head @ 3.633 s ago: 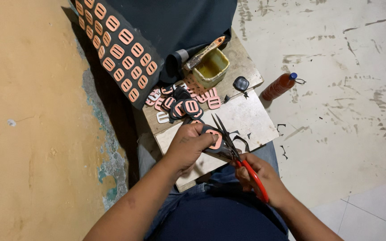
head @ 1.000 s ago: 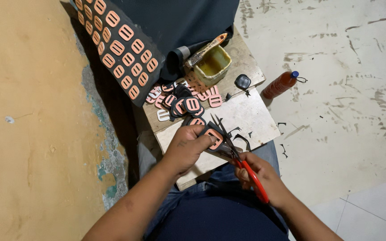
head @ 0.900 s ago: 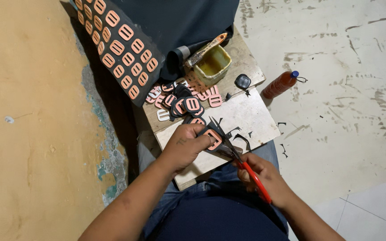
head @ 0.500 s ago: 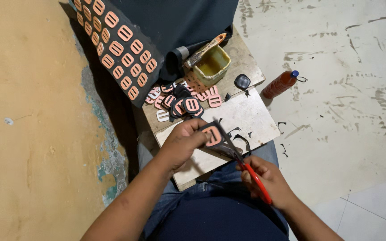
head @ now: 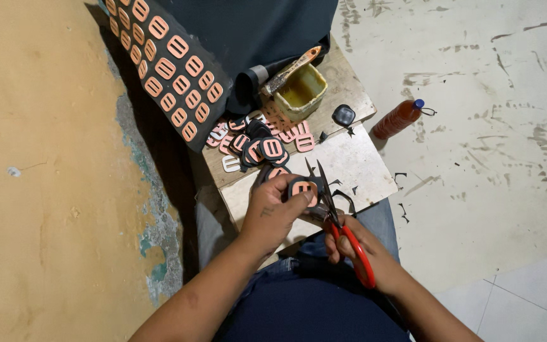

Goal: The person sits on the floor and uses red-handled scissors to cut out small rectangular shapes from a black sheet with pink markings. After cutting, they use a cylindrical wooden tool to press and smooth the edges of the cut pieces.

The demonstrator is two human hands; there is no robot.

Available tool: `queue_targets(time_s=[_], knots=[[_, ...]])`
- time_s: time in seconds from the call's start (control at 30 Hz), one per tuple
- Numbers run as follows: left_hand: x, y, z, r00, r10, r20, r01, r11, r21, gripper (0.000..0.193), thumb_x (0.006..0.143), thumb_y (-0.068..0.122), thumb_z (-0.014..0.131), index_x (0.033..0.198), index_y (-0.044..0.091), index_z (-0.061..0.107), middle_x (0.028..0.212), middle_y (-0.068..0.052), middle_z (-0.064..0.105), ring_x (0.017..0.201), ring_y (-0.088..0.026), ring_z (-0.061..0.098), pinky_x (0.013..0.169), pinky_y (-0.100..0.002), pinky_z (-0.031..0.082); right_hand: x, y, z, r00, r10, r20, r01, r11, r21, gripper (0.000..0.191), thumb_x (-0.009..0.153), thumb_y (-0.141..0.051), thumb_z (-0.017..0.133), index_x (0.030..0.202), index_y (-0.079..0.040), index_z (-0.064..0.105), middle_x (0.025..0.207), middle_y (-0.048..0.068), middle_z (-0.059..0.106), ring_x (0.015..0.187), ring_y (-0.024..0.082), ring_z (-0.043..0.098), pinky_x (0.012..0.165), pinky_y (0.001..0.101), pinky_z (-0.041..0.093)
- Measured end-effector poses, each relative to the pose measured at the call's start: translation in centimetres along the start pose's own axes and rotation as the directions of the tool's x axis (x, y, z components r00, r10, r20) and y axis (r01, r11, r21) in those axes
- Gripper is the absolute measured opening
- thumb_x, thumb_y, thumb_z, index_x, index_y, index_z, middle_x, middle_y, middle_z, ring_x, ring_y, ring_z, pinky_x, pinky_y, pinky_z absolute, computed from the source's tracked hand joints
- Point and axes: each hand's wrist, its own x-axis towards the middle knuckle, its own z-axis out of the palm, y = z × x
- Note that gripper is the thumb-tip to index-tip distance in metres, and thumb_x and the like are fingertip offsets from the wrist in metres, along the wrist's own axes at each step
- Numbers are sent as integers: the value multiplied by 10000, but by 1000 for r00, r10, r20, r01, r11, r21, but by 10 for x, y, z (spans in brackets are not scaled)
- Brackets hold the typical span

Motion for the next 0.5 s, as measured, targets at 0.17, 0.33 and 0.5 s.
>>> queue_targets(time_s=[0.17, 0.33, 0.5], knots=[[-4, 4, 3, 998, -43, 48, 45, 998, -33, 174, 909, 63, 671, 1049, -32, 713, 913, -74, 747, 792, -117, 683, 748, -276, 561, 5, -6, 1, 1000, -14, -19, 13, 998, -54, 596, 970, -483, 544, 1325, -4, 526, 902, 39, 578, 780, 134, 564, 734, 281, 484], [-7, 3, 4, 996, -22, 83, 30, 995, -95, 160, 935, 67, 654, 1047, -31, 712, 912, -75, 747, 798, -119, 685, 758, -278, 565, 6, -6, 5, 998, -39, -51, 35, 996, -77, 631, 961, -500, 558, 1357, -11, 514, 902, 44, 597, 789, 129, 571, 751, 276, 494], [-4, -5, 1, 996, -34, 84, 42, 995, -94, 134, 928, 63, 653, 1006, -25, 717, 876, -57, 737, 775, -111, 672, 735, -273, 554, 5, -5, 3, 998, -27, -50, 25, 999, -35, 652, 939, -556, 571, 1278, 1, 562, 817, 18, 535, 715, 119, 529, 656, 271, 466]])
